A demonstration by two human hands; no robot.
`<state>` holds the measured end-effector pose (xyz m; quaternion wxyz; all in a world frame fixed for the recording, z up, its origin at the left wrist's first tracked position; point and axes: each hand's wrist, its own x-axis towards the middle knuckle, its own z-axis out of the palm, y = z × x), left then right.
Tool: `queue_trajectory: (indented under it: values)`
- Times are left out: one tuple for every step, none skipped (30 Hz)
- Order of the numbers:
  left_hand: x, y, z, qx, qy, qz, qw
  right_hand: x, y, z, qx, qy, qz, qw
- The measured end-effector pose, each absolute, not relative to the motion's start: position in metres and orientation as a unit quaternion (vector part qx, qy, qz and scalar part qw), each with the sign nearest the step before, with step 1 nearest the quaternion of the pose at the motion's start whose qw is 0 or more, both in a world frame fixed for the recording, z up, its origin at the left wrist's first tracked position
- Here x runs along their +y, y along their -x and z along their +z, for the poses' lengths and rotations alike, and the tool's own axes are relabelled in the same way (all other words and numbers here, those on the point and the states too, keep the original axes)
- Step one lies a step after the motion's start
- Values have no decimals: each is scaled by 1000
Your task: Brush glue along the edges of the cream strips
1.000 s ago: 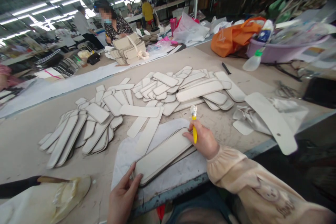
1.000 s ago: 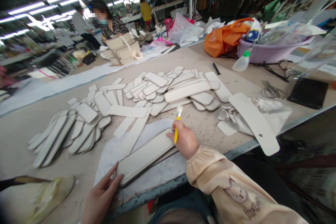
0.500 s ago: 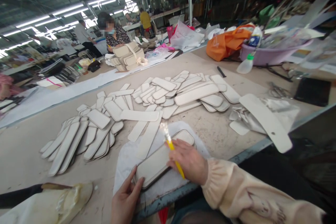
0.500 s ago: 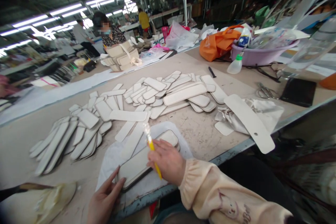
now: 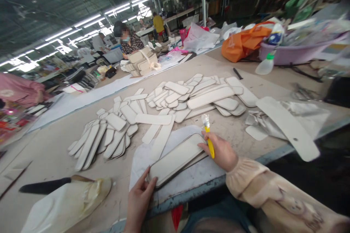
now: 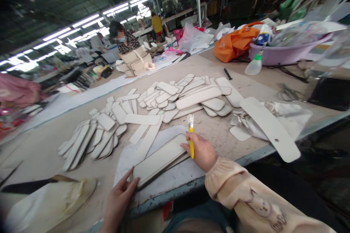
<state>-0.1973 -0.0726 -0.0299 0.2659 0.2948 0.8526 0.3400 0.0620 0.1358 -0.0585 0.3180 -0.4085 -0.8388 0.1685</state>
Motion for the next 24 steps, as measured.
queue_trajectory:
  values:
    - [-73, 196, -29, 852, -294, 341, 267, 136, -61, -58, -828, 425, 179, 320]
    - [-74, 194, -27, 853, -293, 342, 266, 135, -60, -58, -820, 436, 186, 320]
    - [-74, 193, -26, 852, -292, 344, 268, 135, -58, -58, -817, 438, 194, 321]
    - [-75, 192, -26, 850, -294, 350, 262, 135, -56, -58, -814, 441, 203, 320]
    - [-75, 192, -26, 848, -299, 356, 255, 136, -53, -60, -801, 469, 186, 322]
    - [-76, 192, -27, 846, -303, 361, 250, 136, -51, -61, -800, 481, 178, 312]
    - [-77, 193, -28, 844, -307, 363, 248, 137, -50, -63, -802, 483, 175, 306]
    - [-78, 193, -29, 845, -307, 363, 245, 138, -48, -65, -802, 487, 170, 302]
    - [-78, 192, -30, 846, -305, 362, 243, 138, -48, -67, -804, 485, 169, 299]
    - [-79, 191, -30, 848, -302, 362, 242, 137, -48, -67, -805, 483, 166, 300]
    - [-79, 190, -30, 849, -300, 364, 239, 136, -48, -68, -806, 482, 162, 304]
    - [-78, 188, -28, 848, -301, 369, 234, 134, -48, -68, -806, 480, 158, 309]
    - [-78, 186, -26, 847, -304, 374, 226, 133, -48, -67, -805, 478, 153, 316]
    - [-77, 185, -24, 845, -308, 380, 216, 131, -48, -66, -803, 475, 152, 326]
    - [-76, 184, -22, 844, -312, 386, 204, 130, -48, -65, -800, 471, 158, 337]
    - [-75, 184, -19, 842, -312, 394, 194, 129, -48, -63, -795, 466, 173, 348]
    - [-75, 183, -16, 839, -308, 406, 189, 129, -47, -61, -787, 459, 198, 362]
    - [-74, 183, -14, 833, -299, 424, 191, 129, -46, -58, -777, 450, 235, 373]
    - [-74, 182, -12, 821, -286, 451, 203, 129, -45, -55, -759, 438, 282, 391]
    - [-74, 181, -10, 801, -272, 487, 219, 130, -44, -51, -734, 419, 337, 414]
    - [-75, 179, -7, 774, -255, 529, 237, 131, -44, -46, -702, 402, 388, 441]
    - [-76, 175, -5, 741, -234, 574, 260, 132, -43, -41, -665, 384, 433, 471]
    - [-76, 171, -2, 702, -210, 617, 287, 133, -43, -35, -628, 366, 471, 500]
    - [-77, 165, 1, 662, -184, 653, 318, 135, -44, -29, -594, 349, 499, 527]
